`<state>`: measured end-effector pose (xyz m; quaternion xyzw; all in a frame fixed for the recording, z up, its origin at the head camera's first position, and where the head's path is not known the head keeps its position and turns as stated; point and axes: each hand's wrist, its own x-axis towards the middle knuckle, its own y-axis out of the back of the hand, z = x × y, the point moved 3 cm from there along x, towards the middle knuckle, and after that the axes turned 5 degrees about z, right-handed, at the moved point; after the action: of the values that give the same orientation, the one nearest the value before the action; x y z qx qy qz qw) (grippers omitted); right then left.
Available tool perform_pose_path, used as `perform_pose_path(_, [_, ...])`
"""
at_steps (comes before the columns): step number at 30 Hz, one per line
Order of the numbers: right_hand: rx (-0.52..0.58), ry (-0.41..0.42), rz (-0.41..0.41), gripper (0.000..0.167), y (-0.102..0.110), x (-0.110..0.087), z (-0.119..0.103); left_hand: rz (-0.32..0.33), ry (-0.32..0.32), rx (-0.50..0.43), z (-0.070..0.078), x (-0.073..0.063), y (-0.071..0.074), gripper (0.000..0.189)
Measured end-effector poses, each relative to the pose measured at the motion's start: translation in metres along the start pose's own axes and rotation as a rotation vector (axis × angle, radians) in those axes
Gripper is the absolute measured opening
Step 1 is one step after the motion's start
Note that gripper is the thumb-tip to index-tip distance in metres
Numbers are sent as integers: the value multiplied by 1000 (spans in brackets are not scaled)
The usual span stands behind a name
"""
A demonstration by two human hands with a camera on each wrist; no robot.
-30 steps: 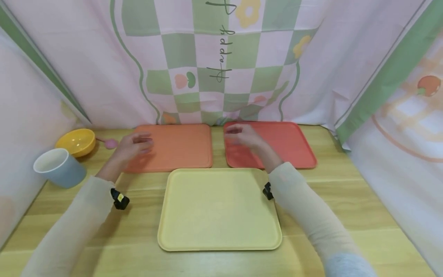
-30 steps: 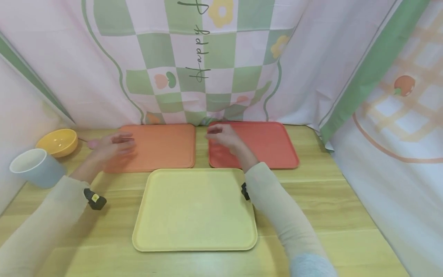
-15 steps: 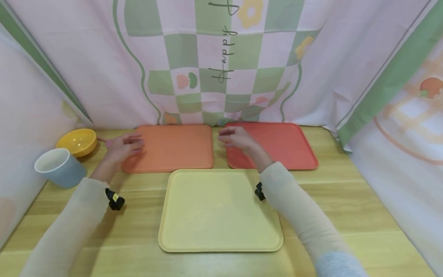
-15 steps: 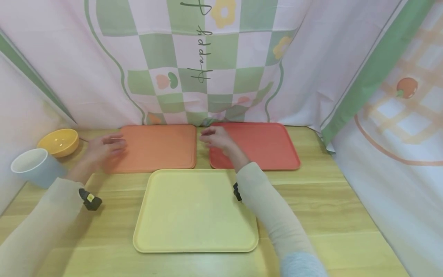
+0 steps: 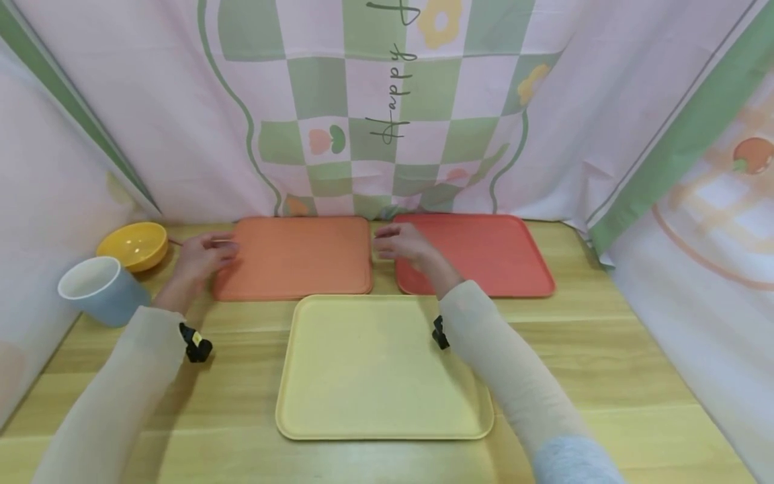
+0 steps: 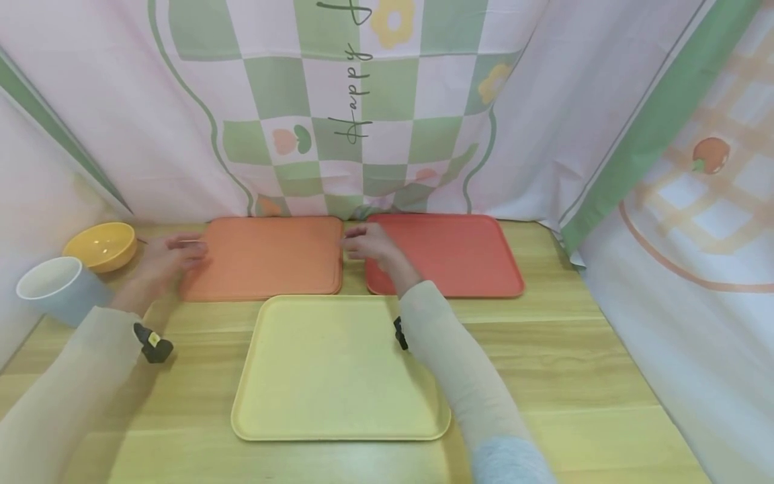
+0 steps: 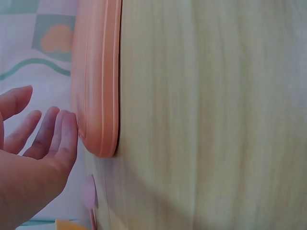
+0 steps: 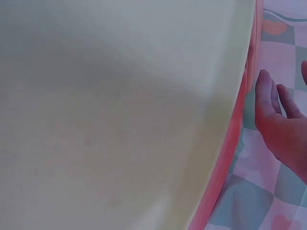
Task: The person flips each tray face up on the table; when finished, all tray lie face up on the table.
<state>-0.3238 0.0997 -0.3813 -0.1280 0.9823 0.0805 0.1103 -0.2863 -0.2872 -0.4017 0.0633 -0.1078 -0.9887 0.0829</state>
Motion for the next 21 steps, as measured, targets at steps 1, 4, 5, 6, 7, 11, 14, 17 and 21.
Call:
perform_pose_path(1, [-2, -4, -2, 49, -1, 1, 0, 9, 5, 4, 0, 0, 1, 56])
perform_pose_path(4, [-6, -12, -2, 49, -4, 3, 2, 40, 29, 35, 0, -1, 4, 56])
perform_pose_path(5, [-8, -17, 1, 49, -5, 4, 3, 48, 34, 51, -1, -1, 6, 56])
perform_pose_path(6, [-12, -20, 4, 49, -5, 5, 3, 53, 39, 59, -1, -1, 6, 56])
perform_pose_path(7, [-16, -25, 7, 48, -6, 6, 4, 60, 42, 79, -2, -1, 7, 57])
perform_pose_path(11, [-19, -43, 24, 48, -10, 8, 5, 71, 47, 117, -4, 0, 10, 57])
perform_pose_path(14, [-6, -54, 23, 50, -12, 8, 5, 63, 54, 109, -6, 0, 11, 57])
perform_pose_path(17, [3, -67, 17, 51, -13, 8, 6, 56, 63, 100, -7, 1, 11, 58])
perform_pose_path(21, [38, -104, 14, 51, -14, 8, 5, 55, 72, 112, -9, 2, 11, 58])
